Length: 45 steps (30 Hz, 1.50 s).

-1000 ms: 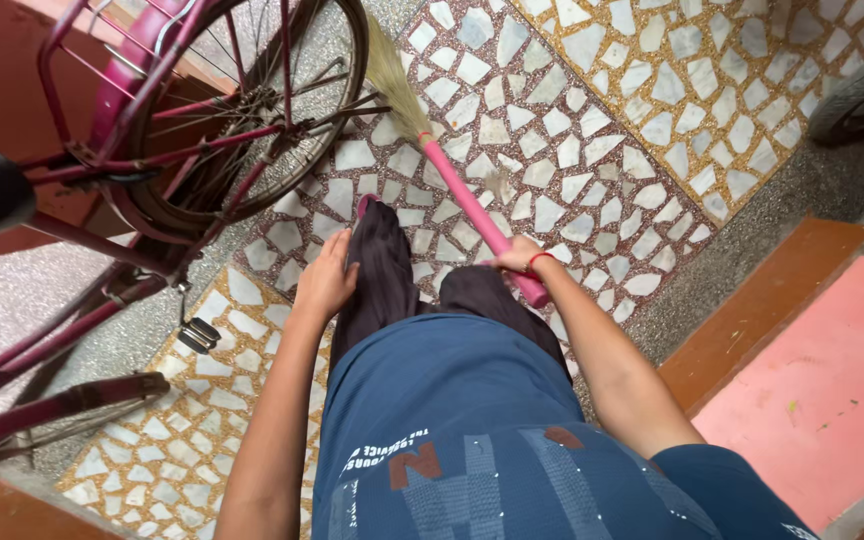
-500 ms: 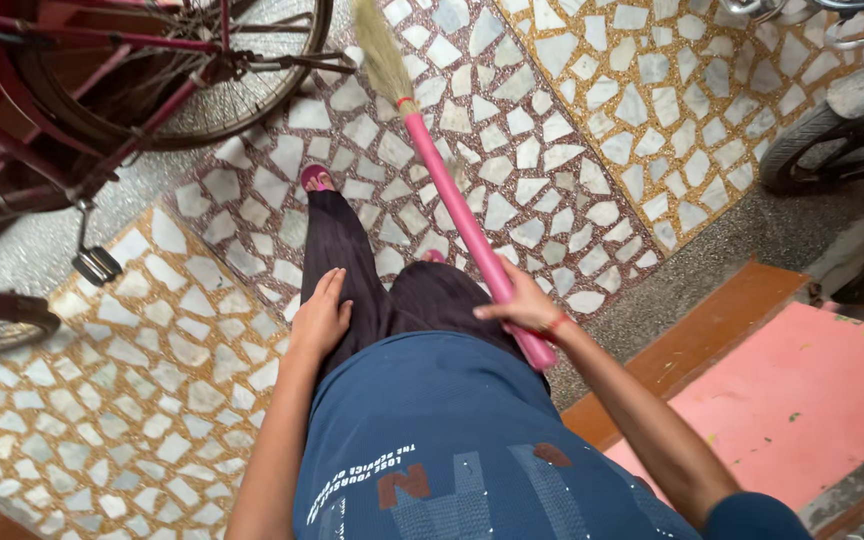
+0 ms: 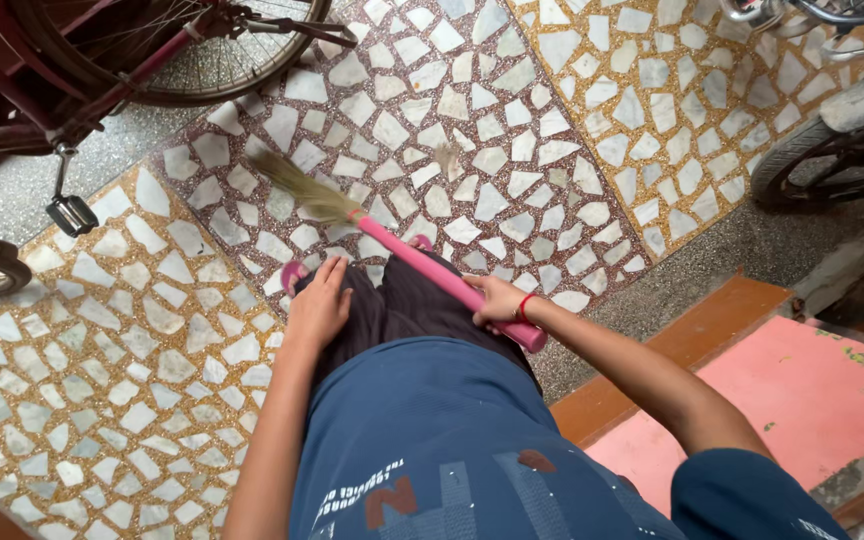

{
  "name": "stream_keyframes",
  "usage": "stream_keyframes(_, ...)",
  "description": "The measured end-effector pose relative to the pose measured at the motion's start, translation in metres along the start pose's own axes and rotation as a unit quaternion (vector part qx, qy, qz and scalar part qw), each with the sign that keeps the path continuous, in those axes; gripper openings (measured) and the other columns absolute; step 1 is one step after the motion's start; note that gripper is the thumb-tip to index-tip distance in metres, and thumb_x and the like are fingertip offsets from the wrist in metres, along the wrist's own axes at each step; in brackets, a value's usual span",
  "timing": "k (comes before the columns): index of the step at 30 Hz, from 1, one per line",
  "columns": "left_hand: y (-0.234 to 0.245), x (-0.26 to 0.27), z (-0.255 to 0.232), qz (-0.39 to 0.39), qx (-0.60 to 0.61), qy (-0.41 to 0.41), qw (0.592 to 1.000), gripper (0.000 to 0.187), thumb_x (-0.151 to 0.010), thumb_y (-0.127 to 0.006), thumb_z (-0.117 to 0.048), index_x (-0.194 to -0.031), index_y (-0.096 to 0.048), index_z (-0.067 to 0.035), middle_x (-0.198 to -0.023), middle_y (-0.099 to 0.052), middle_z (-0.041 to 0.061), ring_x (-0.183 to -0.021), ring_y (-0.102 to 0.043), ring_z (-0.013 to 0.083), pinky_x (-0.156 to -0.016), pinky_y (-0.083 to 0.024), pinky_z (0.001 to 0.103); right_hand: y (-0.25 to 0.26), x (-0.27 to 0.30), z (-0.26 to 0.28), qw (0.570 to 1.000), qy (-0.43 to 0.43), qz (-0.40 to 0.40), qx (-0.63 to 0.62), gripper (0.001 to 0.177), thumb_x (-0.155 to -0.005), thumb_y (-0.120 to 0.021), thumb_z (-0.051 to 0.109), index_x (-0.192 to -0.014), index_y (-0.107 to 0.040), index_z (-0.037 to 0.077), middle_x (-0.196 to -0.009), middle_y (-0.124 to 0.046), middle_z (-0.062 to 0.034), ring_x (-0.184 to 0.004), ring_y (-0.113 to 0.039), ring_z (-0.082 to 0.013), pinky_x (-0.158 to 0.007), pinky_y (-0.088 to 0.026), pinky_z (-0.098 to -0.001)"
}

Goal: The person sweeps a patterned tiled floor with a broom, moving around a parked bicycle and motorcycle to reach different areas.

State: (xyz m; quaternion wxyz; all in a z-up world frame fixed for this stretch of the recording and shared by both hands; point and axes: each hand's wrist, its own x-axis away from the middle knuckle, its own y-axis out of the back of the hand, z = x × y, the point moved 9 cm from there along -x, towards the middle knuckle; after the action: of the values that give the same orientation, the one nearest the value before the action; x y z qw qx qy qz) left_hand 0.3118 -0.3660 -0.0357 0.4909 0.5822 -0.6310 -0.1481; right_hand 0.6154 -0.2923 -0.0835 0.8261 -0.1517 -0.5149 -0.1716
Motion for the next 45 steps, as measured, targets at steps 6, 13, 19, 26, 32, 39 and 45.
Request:
stream_keyframes(6,-0.003,0.035,0.014,-0.05,0.007,0.007,0.999,0.056,-0.092,-0.064,-0.022,-0.145,-0.051,-0.013,-0.148,-0.054,0.008,-0.117,-0.064,0.0366,-0.091,-0.056,0.047,0.04,-0.021,-0.035,0.97,-0.038,-0.092,-0.222,0.098,-0.076,-0.07,-0.011,-0.161,-0.031,0.019,-0.087,-0.069,-0.0149,-0.051,-0.06,-0.0146,-0.044,-0.053,-0.0265)
stream_keyframes(13,-0.013,0.08,0.056,-0.031,0.035,0.064,0.997,0.055,-0.091,-0.064,-0.022,-0.145,-0.051,-0.014,-0.152,-0.051,0.006,-0.114,-0.065,0.0345,-0.09,-0.056,0.047,0.103,-0.04,-0.027,0.941,-0.035,-0.214,-0.259,0.095,-0.075,-0.073,-0.007,-0.159,-0.038,0.022,-0.09,-0.068,-0.0148,-0.052,-0.06,-0.014,-0.044,-0.053,-0.0245)
stream_keyframes(19,-0.012,0.112,0.079,-0.07,0.073,0.061,0.993,0.054,-0.093,-0.064,-0.021,-0.144,-0.052,-0.013,-0.151,-0.052,0.006,-0.116,-0.065,0.0348,-0.089,-0.056,0.047,0.044,0.012,0.004,0.947,0.066,-0.282,-0.139,0.097,-0.073,-0.069,-0.011,-0.16,-0.036,0.017,-0.084,-0.066,-0.0105,-0.053,-0.062,-0.0185,-0.045,-0.053,-0.0324)
stream_keyframes(26,-0.011,0.143,0.103,-0.046,0.071,0.046,0.995,0.053,-0.094,-0.063,-0.021,-0.145,-0.052,-0.014,-0.152,-0.051,0.006,-0.111,-0.066,0.0363,-0.087,-0.056,0.048,-0.093,0.096,0.032,0.991,0.027,-0.11,0.078,0.106,-0.073,-0.071,-0.004,-0.163,-0.023,0.025,-0.085,-0.069,-0.0113,-0.053,-0.066,-0.0156,-0.047,-0.058,-0.0303)
stream_keyframes(32,-0.01,0.159,0.118,-0.015,0.057,0.02,0.998,0.056,-0.093,-0.063,-0.02,-0.147,-0.05,-0.013,-0.154,-0.049,0.006,-0.107,-0.067,0.0363,-0.087,-0.056,0.048,-0.221,0.034,0.04,0.996,0.006,0.06,0.067,0.103,-0.072,-0.068,-0.01,-0.163,-0.029,0.019,-0.084,-0.07,-0.0136,-0.05,-0.062,-0.0148,-0.046,-0.055,-0.0299)
stream_keyframes(39,-0.019,0.179,0.142,-0.004,0.04,0.006,0.999,0.055,-0.093,-0.062,-0.02,-0.147,-0.05,-0.013,-0.154,-0.05,0.005,-0.11,-0.067,0.0336,-0.089,-0.055,0.047,-0.219,-0.027,-0.042,0.988,-0.031,0.005,-0.151,0.102,-0.073,-0.073,-0.013,-0.161,-0.032,0.016,-0.088,-0.071,-0.0161,-0.054,-0.064,-0.0143,-0.05,-0.057,-0.0288)
stream_keyframes(45,-0.023,0.161,0.15,0.037,0.022,0.008,0.999,0.054,-0.093,-0.063,-0.023,-0.146,-0.051,-0.014,-0.154,-0.049,0.006,-0.113,-0.065,0.0343,-0.094,-0.054,0.046,-0.114,-0.014,-0.108,0.937,-0.065,-0.138,-0.315,0.101,-0.077,-0.071,-0.01,-0.163,-0.029,0.021,-0.094,-0.071,-0.0157,-0.055,-0.062,-0.0131,-0.048,-0.054,-0.0266)
